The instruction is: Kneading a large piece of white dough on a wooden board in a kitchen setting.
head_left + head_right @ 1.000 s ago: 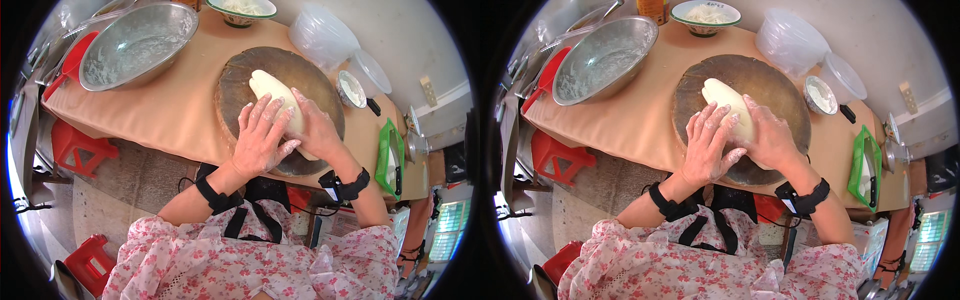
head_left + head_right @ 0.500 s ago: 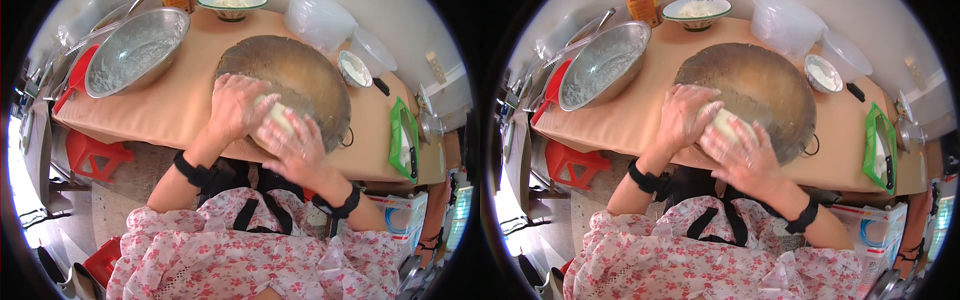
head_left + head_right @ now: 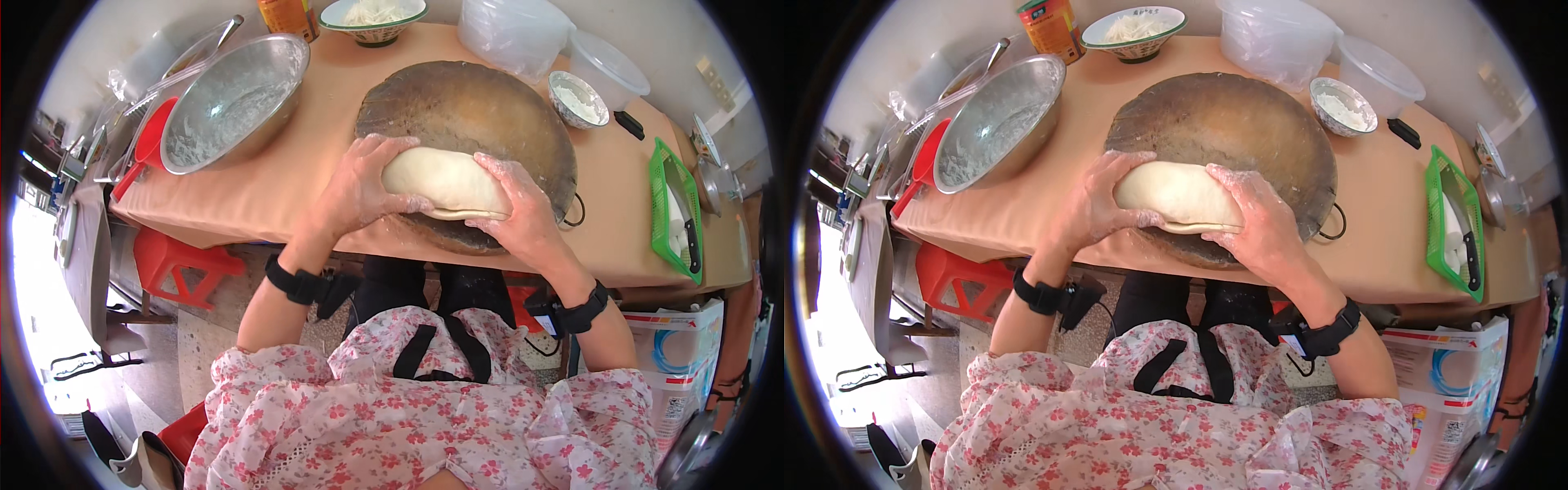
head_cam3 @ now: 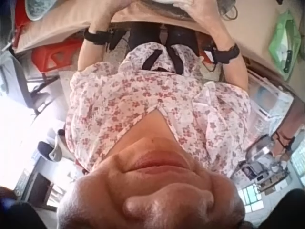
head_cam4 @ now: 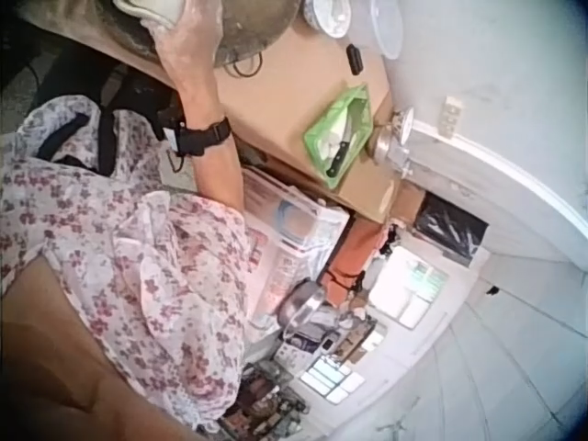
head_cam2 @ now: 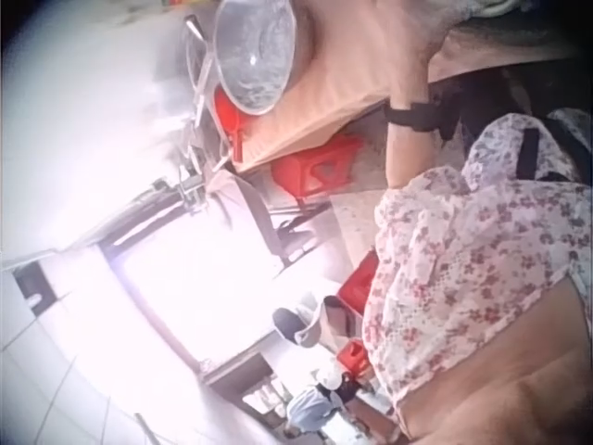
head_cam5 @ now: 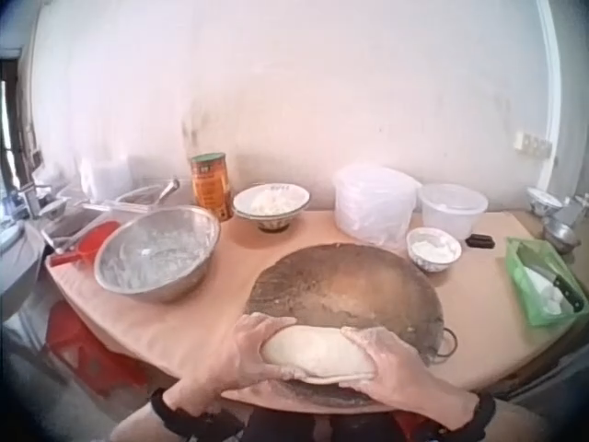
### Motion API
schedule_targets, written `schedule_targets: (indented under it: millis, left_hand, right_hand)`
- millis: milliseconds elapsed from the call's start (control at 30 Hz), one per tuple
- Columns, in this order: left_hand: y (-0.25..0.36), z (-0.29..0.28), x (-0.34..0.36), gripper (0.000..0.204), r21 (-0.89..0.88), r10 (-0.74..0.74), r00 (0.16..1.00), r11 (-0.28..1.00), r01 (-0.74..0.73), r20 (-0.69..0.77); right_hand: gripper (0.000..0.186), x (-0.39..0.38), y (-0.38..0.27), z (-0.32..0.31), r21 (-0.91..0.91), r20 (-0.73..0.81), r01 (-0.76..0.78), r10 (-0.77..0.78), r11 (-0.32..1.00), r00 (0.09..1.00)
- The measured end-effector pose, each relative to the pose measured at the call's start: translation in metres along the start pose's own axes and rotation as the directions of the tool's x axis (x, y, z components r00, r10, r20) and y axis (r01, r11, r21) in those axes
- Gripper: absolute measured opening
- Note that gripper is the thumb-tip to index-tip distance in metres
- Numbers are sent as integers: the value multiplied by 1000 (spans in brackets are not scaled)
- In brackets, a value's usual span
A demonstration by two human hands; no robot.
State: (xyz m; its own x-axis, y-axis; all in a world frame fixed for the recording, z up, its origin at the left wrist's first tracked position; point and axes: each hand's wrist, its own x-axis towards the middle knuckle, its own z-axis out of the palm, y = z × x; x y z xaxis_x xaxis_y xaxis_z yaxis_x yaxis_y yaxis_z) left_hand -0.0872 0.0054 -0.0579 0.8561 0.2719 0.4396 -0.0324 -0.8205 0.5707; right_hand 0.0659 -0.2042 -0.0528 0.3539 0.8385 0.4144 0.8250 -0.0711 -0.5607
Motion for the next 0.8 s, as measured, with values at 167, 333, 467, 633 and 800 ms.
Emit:
schedule_targets:
  millis: [167,333,467,633,800]
  left_hand:
    - [31,11,7,65,-41,-158,987,987,157,-39]
    - [41,21,32,61,38,-72,981,996,80,-180]
    - [27,33,20,54,276,71,985,961,-25,-156]
    - [39,16,37,49,339,-14,996,940,44,-93]
    - [36,37,88,42,289,109,988,955,-72,-114]
  right_hand:
    - [67,13,-1,-31,-173,-80,198,-214,965,974]
    - [71,18,21,-49,-390,-103,263,-326,882,940]
    - [72,4,35,-53,-357,80,136,-115,924,990]
    - [58,14,48,-67,6,30,-22,22,1000,999]
    - [51,49,53,-47,-12,-65,-93,92,996,994]
